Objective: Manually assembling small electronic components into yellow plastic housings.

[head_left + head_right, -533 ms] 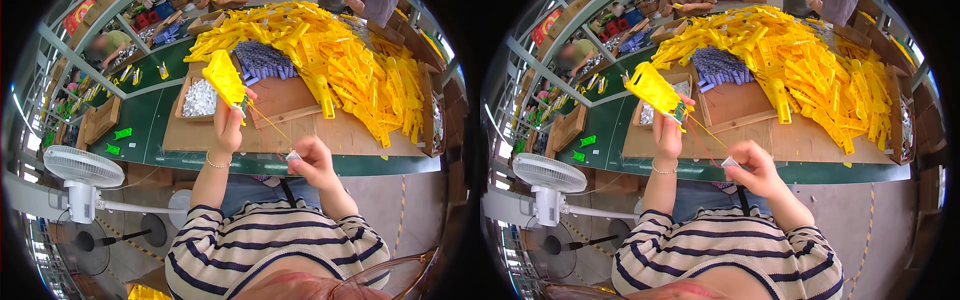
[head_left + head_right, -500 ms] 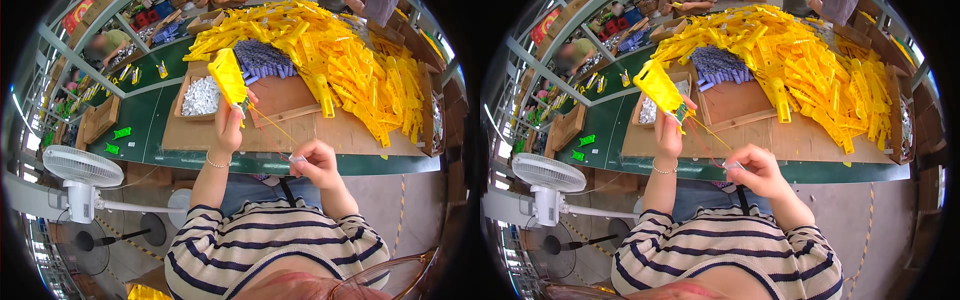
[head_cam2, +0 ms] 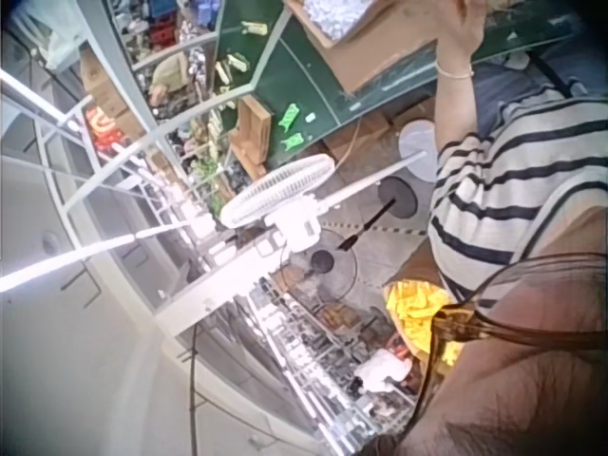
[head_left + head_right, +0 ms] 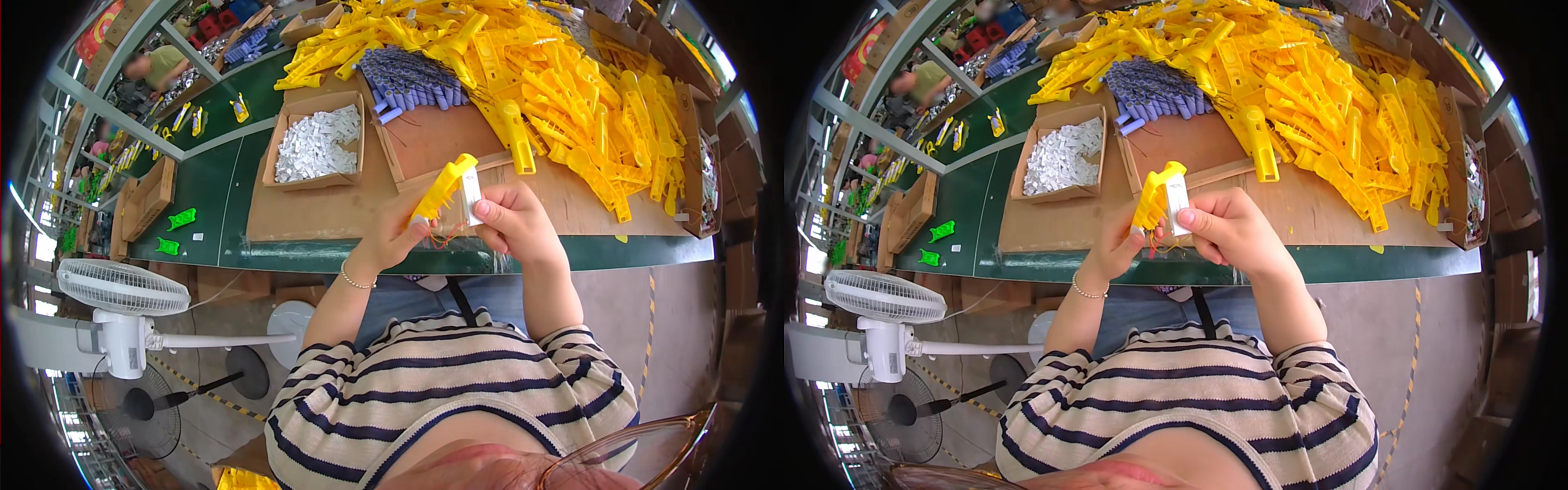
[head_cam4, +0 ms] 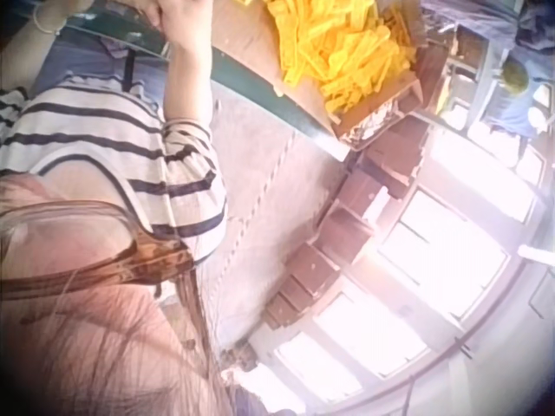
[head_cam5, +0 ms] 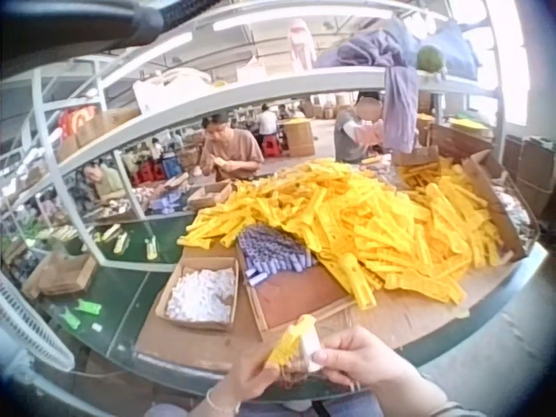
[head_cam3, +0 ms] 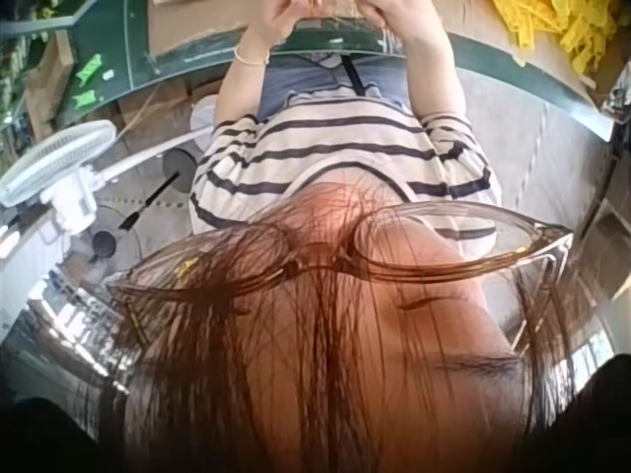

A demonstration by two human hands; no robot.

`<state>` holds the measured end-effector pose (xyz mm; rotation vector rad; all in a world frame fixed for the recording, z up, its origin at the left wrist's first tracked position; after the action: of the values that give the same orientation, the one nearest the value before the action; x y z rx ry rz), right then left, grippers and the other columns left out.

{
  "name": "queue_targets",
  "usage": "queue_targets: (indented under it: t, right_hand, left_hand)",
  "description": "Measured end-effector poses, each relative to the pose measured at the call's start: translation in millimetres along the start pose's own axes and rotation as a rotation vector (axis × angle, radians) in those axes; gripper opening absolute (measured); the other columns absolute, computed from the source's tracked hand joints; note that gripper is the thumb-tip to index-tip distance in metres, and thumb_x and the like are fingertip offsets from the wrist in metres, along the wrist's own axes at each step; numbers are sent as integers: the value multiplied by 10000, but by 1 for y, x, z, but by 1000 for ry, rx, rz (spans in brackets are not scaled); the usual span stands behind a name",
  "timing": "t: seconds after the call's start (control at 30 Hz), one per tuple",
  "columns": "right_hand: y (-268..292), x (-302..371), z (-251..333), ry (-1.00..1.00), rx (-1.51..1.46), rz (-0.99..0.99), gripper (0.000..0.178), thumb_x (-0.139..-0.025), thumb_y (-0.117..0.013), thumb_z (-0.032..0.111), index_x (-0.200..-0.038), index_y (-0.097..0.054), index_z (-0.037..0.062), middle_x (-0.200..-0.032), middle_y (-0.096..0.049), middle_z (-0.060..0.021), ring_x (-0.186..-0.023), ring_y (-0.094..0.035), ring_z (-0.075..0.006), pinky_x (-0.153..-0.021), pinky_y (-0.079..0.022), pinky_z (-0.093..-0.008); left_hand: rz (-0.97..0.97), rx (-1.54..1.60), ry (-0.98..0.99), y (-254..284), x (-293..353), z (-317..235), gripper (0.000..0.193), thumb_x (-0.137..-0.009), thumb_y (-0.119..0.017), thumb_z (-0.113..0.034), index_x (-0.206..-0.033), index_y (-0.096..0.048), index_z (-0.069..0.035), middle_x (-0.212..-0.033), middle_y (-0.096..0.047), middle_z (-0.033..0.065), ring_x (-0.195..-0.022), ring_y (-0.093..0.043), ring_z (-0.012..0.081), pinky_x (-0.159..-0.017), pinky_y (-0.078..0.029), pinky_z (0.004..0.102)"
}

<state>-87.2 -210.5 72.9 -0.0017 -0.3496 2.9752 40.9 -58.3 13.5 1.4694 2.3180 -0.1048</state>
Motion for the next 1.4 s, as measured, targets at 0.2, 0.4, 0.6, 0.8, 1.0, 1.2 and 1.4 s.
queue_targets:
  t: [0.2,0.4,0.6,0.8,1.0,1.2,1.4]
  right_hand:
    - [12,1,-5,-87,-111,12,346,-904,-566,300,-860,-603,-41,-485,-496,-23,-400,-404,-55,-385,-285,-193]
    - [5,-1,-6,31,-140,15,257,-850,-642,187,-932,-606,-54,-664,-623,-86,-576,-579,-104,-480,-417,-211]
    - [1,-14,1,823,822,-589,235,-782,-670,58,-1005,-619,8,-980,-648,-164,-1004,-588,-266,-850,-456,-354]
    - [15,-24,-13,888,736,-133,358,-939,-411,264,-1060,-607,-9,-1091,-624,-171,-1128,-524,-325,-942,-409,-374]
    - [5,-20,-19,558,320,-133,338,-934,-448,222,-1116,-585,-29,-1034,-650,-139,-951,-626,-241,-847,-467,-321]
    - [10,-26,-25,367,423,-115,279,-931,-470,152,-1129,-570,-17,-981,-653,-116,-900,-616,-170,-793,-469,-285]
    - [19,-28,-30,293,190,-100,268,-927,-497,151,-1102,-586,-31,-1002,-640,-78,-959,-581,-148,-838,-443,-269]
  left_hand:
    - [113,-96,53,2,1,4,512,-902,-477,-493,-1018,-551,0,-882,-574,47,-767,-547,121,-666,-457,254]
    - [92,-14,51,-5,4,3,533,-898,-466,-511,-1022,-548,1,-858,-577,55,-747,-550,128,-659,-454,258]
    - [153,153,70,-16,11,9,547,-909,-436,-519,-1037,-539,2,-850,-572,54,-735,-548,128,-663,-453,257]
    - [261,325,92,-25,15,11,536,-921,-405,-522,-1032,-530,-12,-839,-561,46,-730,-539,115,-656,-448,241]
    - [197,455,181,-30,22,14,621,-881,-419,-591,-1054,-524,-4,-840,-585,80,-703,-574,146,-637,-471,268]
    - [149,520,238,-36,24,1,561,-917,-396,-530,-1056,-514,1,-846,-579,72,-702,-575,136,-628,-474,256]
    - [128,497,258,-37,28,6,479,-952,-383,-456,-1027,-520,-3,-838,-572,54,-716,-569,122,-634,-461,244]
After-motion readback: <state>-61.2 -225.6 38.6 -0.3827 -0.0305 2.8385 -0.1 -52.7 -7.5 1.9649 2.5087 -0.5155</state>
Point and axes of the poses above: each hand's wrist, its own x-axis away from the middle knuckle, its own y-axis out of the back of the hand, z = x × y, the point moved 2 cm from there along -x, towards the middle knuckle
